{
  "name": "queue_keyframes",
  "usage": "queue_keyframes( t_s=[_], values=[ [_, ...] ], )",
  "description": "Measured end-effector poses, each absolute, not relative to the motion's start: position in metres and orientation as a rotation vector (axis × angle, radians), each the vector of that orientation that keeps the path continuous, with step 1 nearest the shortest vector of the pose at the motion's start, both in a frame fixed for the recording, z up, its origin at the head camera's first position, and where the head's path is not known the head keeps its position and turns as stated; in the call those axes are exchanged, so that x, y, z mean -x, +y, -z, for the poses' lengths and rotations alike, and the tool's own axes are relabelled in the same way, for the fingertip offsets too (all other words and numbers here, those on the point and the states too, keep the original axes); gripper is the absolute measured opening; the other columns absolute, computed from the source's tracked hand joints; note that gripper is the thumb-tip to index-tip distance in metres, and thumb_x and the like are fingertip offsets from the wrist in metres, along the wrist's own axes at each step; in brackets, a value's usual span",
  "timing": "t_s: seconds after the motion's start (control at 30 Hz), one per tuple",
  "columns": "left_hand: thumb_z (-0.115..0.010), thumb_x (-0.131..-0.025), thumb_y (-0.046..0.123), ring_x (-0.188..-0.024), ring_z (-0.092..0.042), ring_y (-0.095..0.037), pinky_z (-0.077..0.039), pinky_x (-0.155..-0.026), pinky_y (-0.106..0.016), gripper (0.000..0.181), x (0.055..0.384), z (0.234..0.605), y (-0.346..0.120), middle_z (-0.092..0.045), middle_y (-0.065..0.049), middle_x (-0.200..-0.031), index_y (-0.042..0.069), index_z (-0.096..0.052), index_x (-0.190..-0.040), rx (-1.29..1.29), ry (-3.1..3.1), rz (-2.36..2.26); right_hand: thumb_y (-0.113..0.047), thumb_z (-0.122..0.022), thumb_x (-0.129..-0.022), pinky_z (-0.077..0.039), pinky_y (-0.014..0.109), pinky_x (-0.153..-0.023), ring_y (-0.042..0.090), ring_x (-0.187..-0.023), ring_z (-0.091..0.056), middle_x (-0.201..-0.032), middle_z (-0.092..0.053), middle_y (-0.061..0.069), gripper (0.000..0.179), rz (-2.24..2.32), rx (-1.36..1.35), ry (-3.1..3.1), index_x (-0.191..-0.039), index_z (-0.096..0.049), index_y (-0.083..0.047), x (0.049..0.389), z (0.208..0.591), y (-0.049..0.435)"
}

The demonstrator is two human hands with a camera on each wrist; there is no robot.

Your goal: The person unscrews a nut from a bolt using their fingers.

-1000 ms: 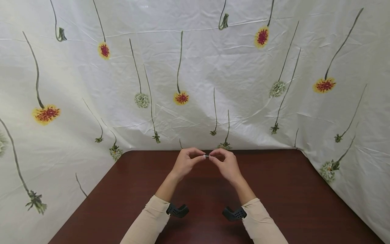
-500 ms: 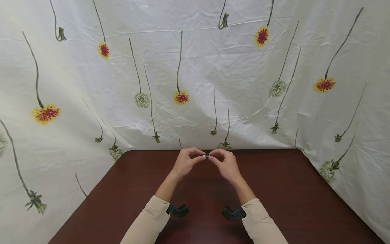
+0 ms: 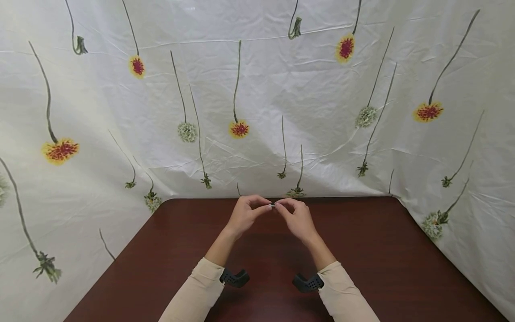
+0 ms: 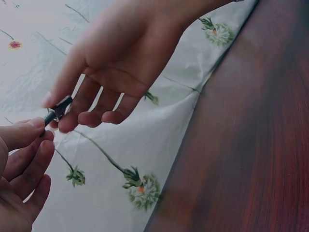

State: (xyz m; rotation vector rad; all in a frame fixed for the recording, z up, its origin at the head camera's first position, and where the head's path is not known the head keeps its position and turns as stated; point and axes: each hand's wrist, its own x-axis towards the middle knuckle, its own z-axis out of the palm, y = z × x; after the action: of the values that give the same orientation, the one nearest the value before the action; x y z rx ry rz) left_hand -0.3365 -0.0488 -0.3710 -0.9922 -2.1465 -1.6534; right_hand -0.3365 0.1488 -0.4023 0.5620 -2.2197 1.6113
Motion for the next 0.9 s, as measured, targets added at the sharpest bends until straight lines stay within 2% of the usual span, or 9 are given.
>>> queue_keyframes(
  t_s=[0.13, 0.23, 0.3, 0.4, 0.5, 0.6, 0.77, 0.83, 0.9],
  values=[
    [-0.072, -0.094, -0.006, -0.096, -0.069, -0.037, -0.054, -0.081, -0.035, 0.012, 0.3367, 0.371, -0.0495, -0.074, -0.024, -0.103, -0.012, -0.074, -0.104, 0.984, -2.152, 1.665, -0.004, -0.072, -0.098, -0.054, 0.042, -0.083, 0.033, -0.102, -0.068, -0.112, -0.072, 0.017, 0.02, -1.602, -0.599, -2.199, -0.115, -0.071, 0.004, 0.3289, 0.3951, 0.1474],
    [-0.072, -0.093, -0.006, -0.096, -0.069, -0.037, -0.053, -0.081, -0.034, 0.012, 0.3381, 0.3714, -0.0492, -0.074, -0.022, -0.102, -0.011, -0.075, -0.104, 0.975, -2.15, 1.678, 0.001, -0.075, -0.094, -0.054, 0.042, -0.084, 0.035, -0.104, -0.067, -0.115, -0.069, 0.02, 0.026, -1.609, -0.632, -2.181, -0.119, -0.068, 0.005, 0.3291, 0.3953, 0.148],
    [-0.073, -0.093, -0.005, -0.097, -0.069, -0.037, -0.054, -0.082, -0.035, 0.012, 0.3385, 0.3712, -0.0492, -0.075, -0.022, -0.102, -0.011, -0.075, -0.104, 0.972, -2.146, 1.68, -0.001, -0.075, -0.095, -0.054, 0.044, -0.084, 0.037, -0.104, -0.067, -0.116, -0.068, 0.021, 0.029, -1.611, -0.626, -2.184, -0.122, -0.066, 0.003, 0.3293, 0.3957, 0.1478],
    [-0.073, -0.093, -0.004, -0.096, -0.069, -0.037, -0.054, -0.082, -0.039, 0.012, 0.3377, 0.3699, -0.0497, -0.075, -0.022, -0.101, -0.011, -0.075, -0.103, 0.979, -2.143, 1.67, -0.012, -0.072, -0.1, -0.055, 0.039, -0.082, 0.033, -0.1, -0.068, -0.112, -0.071, 0.016, 0.028, -1.619, -0.597, -2.177, -0.124, -0.068, 0.001, 0.3366, 0.404, 0.1483],
    [-0.073, -0.094, -0.004, -0.094, -0.069, -0.036, -0.054, -0.082, -0.042, 0.012, 0.3366, 0.3683, -0.05, -0.075, -0.022, -0.1, -0.011, -0.075, -0.103, 0.985, -2.143, 1.655, -0.017, -0.064, -0.105, -0.056, 0.042, -0.081, 0.036, -0.095, -0.069, -0.103, -0.073, 0.016, 0.027, -1.665, -0.569, -2.158, -0.119, -0.07, 0.005, 0.3369, 0.4041, 0.1462],
    [-0.073, -0.093, -0.005, -0.093, -0.069, -0.037, -0.055, -0.081, -0.04, 0.011, 0.3364, 0.3681, -0.05, -0.075, -0.022, -0.1, -0.011, -0.075, -0.103, 0.992, -2.144, 1.653, -0.014, -0.062, -0.106, -0.058, 0.047, -0.083, 0.039, -0.092, -0.071, -0.096, -0.074, 0.019, 0.025, -1.716, -0.582, -2.119, -0.111, -0.071, 0.009, 0.3377, 0.4041, 0.1451],
    [-0.072, -0.094, -0.005, -0.093, -0.069, -0.037, -0.054, -0.079, -0.035, 0.011, 0.3361, 0.3694, -0.0504, -0.074, -0.022, -0.1, -0.011, -0.075, -0.102, 0.98, -2.145, 1.647, -0.004, -0.07, -0.099, -0.056, 0.039, -0.083, 0.031, -0.098, -0.07, -0.104, -0.074, 0.016, 0.015, -1.628, -0.642, -2.118, -0.111, -0.072, 0.005, 0.3372, 0.4035, 0.1472],
    [-0.072, -0.094, -0.005, -0.094, -0.069, -0.036, -0.055, -0.08, -0.035, 0.011, 0.3364, 0.3698, -0.0502, -0.075, -0.022, -0.1, -0.01, -0.075, -0.103, 0.977, -2.144, 1.644, 0.001, -0.073, -0.095, -0.054, 0.038, -0.084, 0.03, -0.101, -0.069, -0.109, -0.072, 0.015, 0.017, -1.592, -0.662, -2.123, -0.112, -0.072, 0.003, 0.3373, 0.4034, 0.1481],
    [-0.072, -0.094, -0.005, -0.094, -0.069, -0.035, -0.055, -0.081, -0.037, 0.011, 0.3372, 0.3702, -0.0497, -0.074, -0.022, -0.101, -0.01, -0.075, -0.103, 0.979, -2.141, 1.641, 0.003, -0.074, -0.093, -0.054, 0.042, -0.086, 0.033, -0.104, -0.069, -0.113, -0.07, 0.018, 0.021, -1.601, -0.688, -2.124, -0.114, -0.07, 0.002, 0.3375, 0.403, 0.1486]
  ],
)
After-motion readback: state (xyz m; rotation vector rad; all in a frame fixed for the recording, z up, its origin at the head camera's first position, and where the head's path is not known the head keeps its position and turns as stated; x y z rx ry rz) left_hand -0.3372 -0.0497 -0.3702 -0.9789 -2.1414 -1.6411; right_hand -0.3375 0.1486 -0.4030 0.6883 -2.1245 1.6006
